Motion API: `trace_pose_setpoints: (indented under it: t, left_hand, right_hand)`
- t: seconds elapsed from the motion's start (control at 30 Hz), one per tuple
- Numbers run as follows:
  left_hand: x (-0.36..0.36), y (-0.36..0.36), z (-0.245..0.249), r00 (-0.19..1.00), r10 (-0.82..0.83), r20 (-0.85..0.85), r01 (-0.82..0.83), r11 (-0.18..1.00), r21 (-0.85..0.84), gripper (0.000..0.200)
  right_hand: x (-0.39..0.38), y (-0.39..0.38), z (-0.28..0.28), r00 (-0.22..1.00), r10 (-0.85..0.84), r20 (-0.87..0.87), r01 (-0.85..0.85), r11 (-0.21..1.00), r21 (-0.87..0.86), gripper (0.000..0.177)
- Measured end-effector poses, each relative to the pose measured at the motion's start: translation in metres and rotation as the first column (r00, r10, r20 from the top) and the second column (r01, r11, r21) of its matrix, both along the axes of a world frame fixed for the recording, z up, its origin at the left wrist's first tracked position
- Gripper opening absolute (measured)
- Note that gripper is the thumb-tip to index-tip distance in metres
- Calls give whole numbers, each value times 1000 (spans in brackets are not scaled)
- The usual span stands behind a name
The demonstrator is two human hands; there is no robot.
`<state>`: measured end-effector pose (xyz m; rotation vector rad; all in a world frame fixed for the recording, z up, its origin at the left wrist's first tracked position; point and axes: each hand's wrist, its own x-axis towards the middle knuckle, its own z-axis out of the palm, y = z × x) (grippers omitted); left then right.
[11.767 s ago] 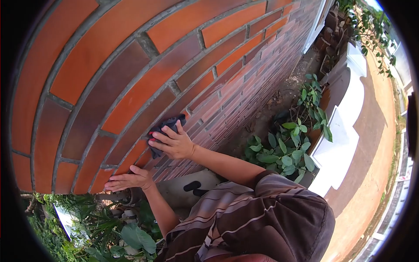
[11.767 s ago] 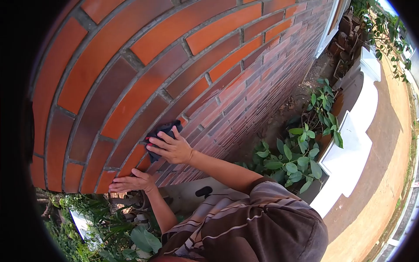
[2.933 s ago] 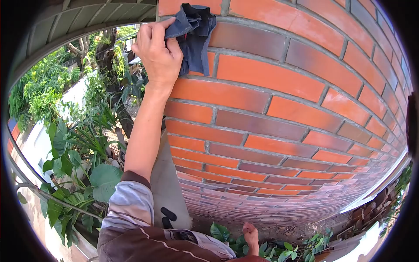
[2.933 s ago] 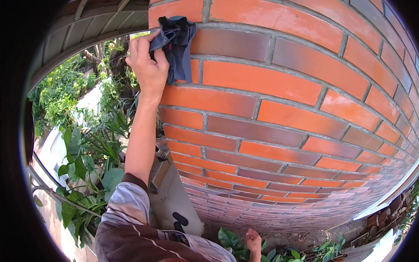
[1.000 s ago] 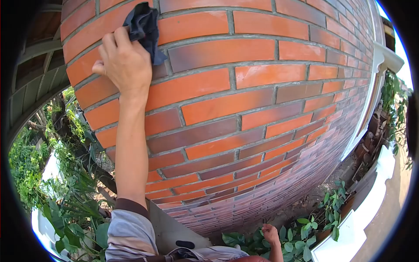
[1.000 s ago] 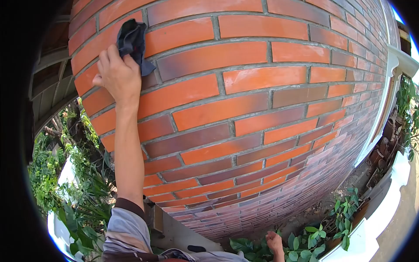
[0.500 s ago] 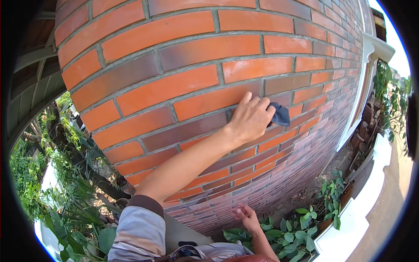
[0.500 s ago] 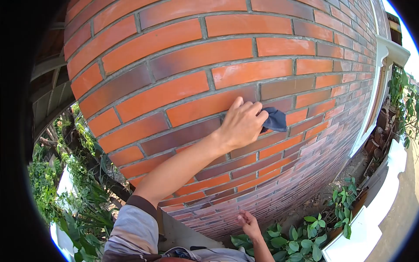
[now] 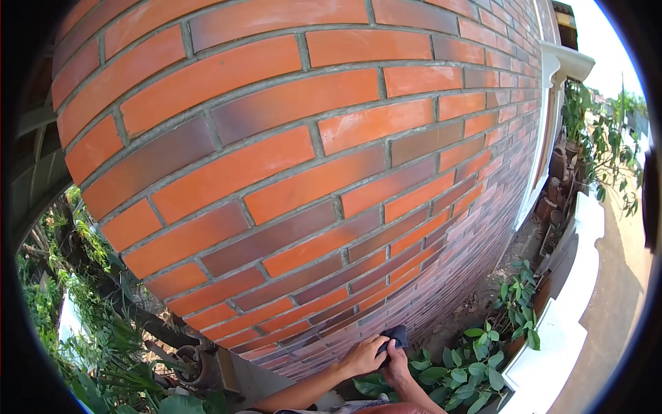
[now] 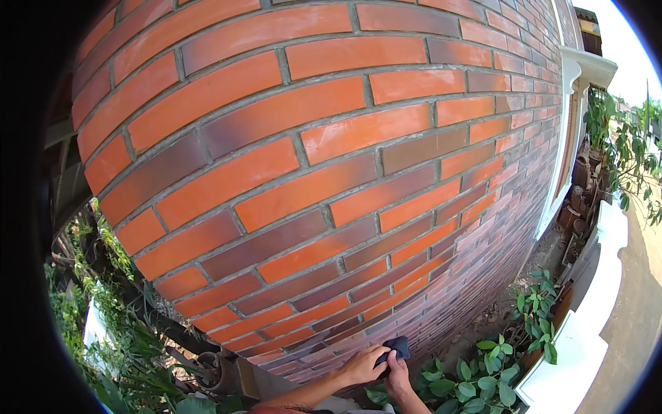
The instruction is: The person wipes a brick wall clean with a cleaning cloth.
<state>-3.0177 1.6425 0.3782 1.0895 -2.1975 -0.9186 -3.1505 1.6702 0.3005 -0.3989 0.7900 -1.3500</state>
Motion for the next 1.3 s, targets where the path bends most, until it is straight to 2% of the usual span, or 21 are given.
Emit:
trace_pose_setpoints:
  t: [0.07, 0.17, 0.23, 0.3, 0.37, 0.4, 0.47, 0.57, 0.63, 0.7, 0.73, 0.77, 0.83, 0.93, 1.0, 1.07, 1.1, 1.13, 1.17, 1.23, 1.3]
  left_hand:
    - [8, 7, -11, 996, -74, 43, 70, 994, 88, 52]
    - [24, 14, -16, 994, -99, -52, 101, 994, 32, 62]
    - [37, 15, 18, 994, 103, -35, -109, 949, -297, 57]
    - [58, 20, 70, 919, 340, -202, -395, 784, -478, 41]
    - [95, 21, 99, 828, 485, -281, -528, 504, -684, 42]
    - [113, 21, 109, 755, 567, -328, -571, 324, -754, 44]
    - [143, 19, 122, 636, 664, -393, -597, 100, -796, 49]
    - [164, 11, 111, 487, 795, -361, -601, 6, -800, 50]
    - [172, 1, 92, 452, 845, -286, -542, 6, -840, 56]
    - [178, -10, 76, 378, 899, -223, -460, -27, -888, 58]
    - [183, -18, 67, 344, 908, -237, -438, -68, -897, 61]
    - [185, -21, 65, 335, 907, -257, -416, -102, -904, 61]
    - [186, -28, 62, 321, 900, -296, -371, -168, -913, 60]
    - [191, -31, 60, 322, 898, -299, -327, -191, -926, 61]
    - [192, -34, 59, 328, 894, -305, -303, -207, -930, 61]
    - [195, -34, 59, 336, 892, -301, -277, -212, -937, 60]
    - [194, -35, 60, 331, 893, -306, -268, -222, -938, 60]
    - [192, -36, 61, 322, 893, -314, -262, -235, -936, 60]
    - [189, -38, 61, 320, 892, -319, -259, -241, -935, 61]
    - [189, -38, 63, 324, 891, -317, -243, -246, -939, 61]
    - [188, -38, 64, 326, 890, -319, -234, -251, -939, 61]
  right_hand:
    - [-3, 1, -4, 996, -6, -86, 11, 998, 55, 32]
    - [-7, -2, -4, 985, -34, -170, 49, 995, 86, 23]
    - [-20, -6, 6, 977, 24, -211, 3, 992, 126, 24]
    - [-21, -14, 18, 964, -126, -234, 133, 991, 15, 31]
    - [-19, -27, 38, 914, -327, -239, 292, 941, -170, 37]
    - [-23, -36, 46, 907, -357, -224, 315, 927, -204, 40]
    - [-39, -65, 51, 897, -393, -201, 333, 901, -278, 40]
    - [-53, -111, 84, 843, -502, -194, 384, 814, -436, 34]
    - [-42, -128, 127, 828, -541, -147, 387, 742, -548, 35]
    - [-24, -156, 132, 732, -604, -315, 286, 693, -662, 35]
    - [-7, -158, 148, 550, -744, -379, 171, 545, -821, 34]
    - [14, -156, 165, 342, -862, -374, 3, 399, -917, 35]
    - [57, -149, 167, 190, -879, -436, -403, 335, -852, 56]
    - [79, -148, 146, 212, -883, -419, -548, 247, -799, 54]
    - [58, -184, 135, 112, -891, -440, -516, 327, -792, 49]
    - [21, -212, 158, 17, -928, -372, -361, 341, -868, 41]
    - [0, -228, 183, -39, -958, -285, -234, 286, -929, 37]
    - [-17, -249, 202, -26, -974, -225, 39, 224, -974, 33]
    - [-37, -277, 210, 115, -965, -237, 295, 261, -919, 31]
    - [-75, -303, 227, 265, -899, -350, 470, 437, -767, 32]
    - [-84, -310, 233, 270, -888, -373, 547, 460, -699, 33]
